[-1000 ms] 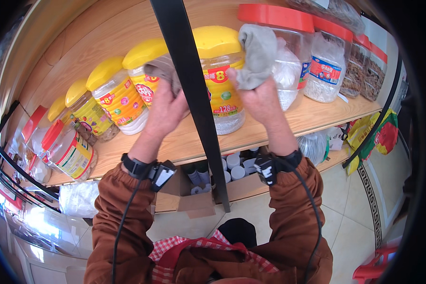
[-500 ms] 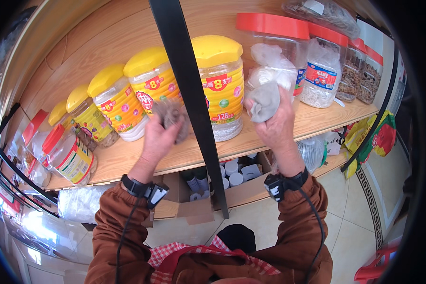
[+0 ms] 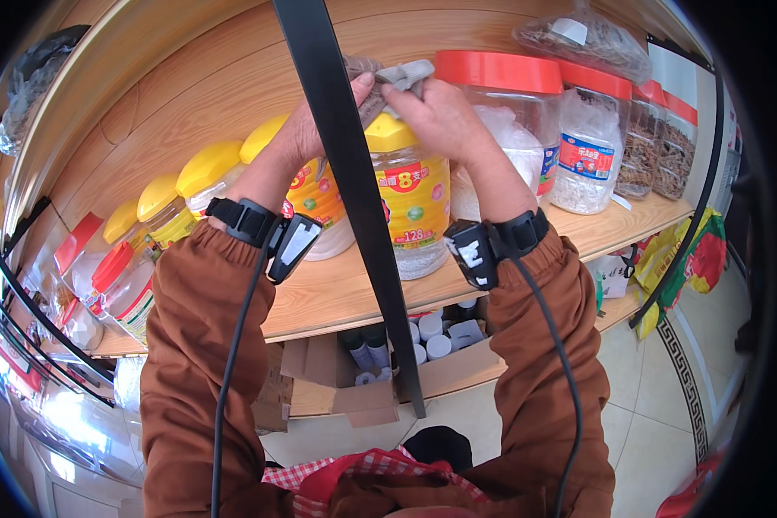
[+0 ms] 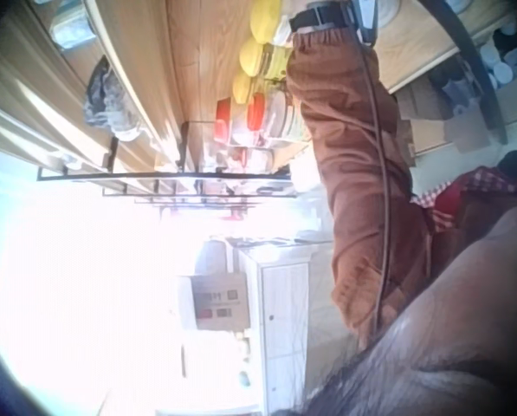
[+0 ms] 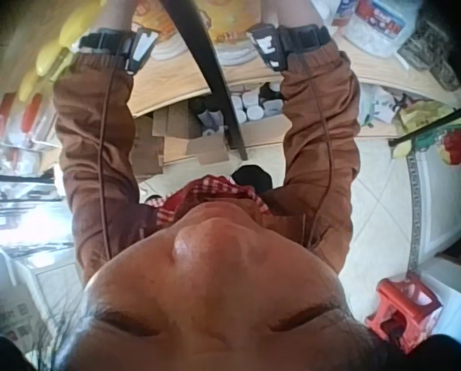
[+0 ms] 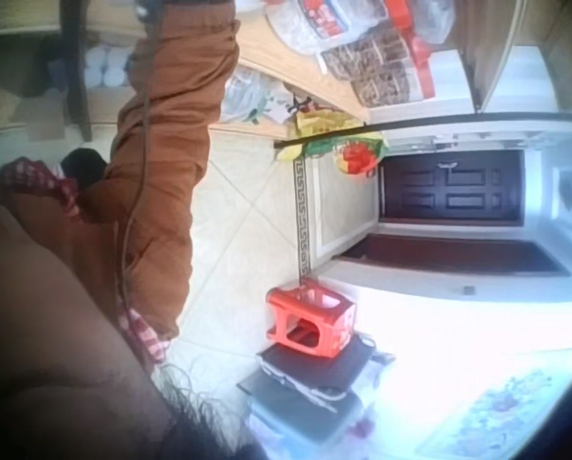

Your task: The person wipes the exterior of several plastic containers on a shelf using a cloth. They handle each container one at a time, rotating them to clean the sides and lids, then place them back on the shelf. The person also wipes the shelf surface between containers.

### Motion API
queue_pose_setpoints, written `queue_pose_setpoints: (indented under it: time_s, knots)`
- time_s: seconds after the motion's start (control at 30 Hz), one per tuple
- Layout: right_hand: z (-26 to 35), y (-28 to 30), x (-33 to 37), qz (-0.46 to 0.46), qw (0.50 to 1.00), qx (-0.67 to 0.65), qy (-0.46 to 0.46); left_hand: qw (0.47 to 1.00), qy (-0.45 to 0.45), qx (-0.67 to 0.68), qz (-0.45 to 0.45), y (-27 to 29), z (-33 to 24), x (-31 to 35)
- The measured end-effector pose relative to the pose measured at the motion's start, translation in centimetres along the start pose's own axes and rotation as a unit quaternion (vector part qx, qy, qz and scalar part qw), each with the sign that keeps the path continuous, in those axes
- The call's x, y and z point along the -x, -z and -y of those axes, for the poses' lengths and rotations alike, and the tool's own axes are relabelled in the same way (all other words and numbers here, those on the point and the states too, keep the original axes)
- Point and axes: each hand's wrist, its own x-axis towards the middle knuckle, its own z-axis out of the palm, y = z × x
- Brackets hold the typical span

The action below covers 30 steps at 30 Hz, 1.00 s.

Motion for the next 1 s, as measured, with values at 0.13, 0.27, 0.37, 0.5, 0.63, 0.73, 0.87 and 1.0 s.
queue_pose_setpoints:
  time_s: [0.13, 0.27, 0.37, 0.5, 0.63, 0.73, 0.87, 1.0]
  knots:
    - [-2.1, -0.6, -0.1, -0.076, 0.993, -0.043, -0.081, 0.998, -0.009, -0.059, 0.009, 0.5, 0.8, -0.3]
    - [-4.7, -1.1, 0.5, -0.112, 0.971, -0.143, -0.154, 0.992, 0.09, -0.082, -0.026, 1.1, 0.4, 0.5]
    - [-5.8, -1.1, 0.9, -0.106, 0.963, -0.186, -0.164, 0.99, 0.133, -0.032, -0.027, 1.4, 0.9, 1.5]
    - [-5.4, 0.2, 3.4, -0.081, 0.98, -0.086, -0.158, 0.988, 0.118, -0.091, -0.048, 2.8, 2.0, 2.6]
    - [-4.1, 1.8, 6.7, -0.053, 0.995, -0.004, -0.081, 0.914, -0.072, -0.389, -0.084, 3.7, 1.0, 2.5]
    - [-3.2, 1.9, 7.3, -0.136, 0.989, -0.01, -0.056, 0.942, -0.206, -0.251, -0.08, 2.5, -1.9, 0.9]
    - [-2.0, -0.2, 5.8, -0.192, 0.969, -0.053, 0.144, 0.975, -0.063, -0.175, 0.122, -0.7, -5.0, 0.3]
    - [-1.8, -0.4, 5.9, -0.069, 0.993, -0.098, -0.003, 0.976, 0.047, -0.097, 0.19, -1.7, -6.0, -0.8]
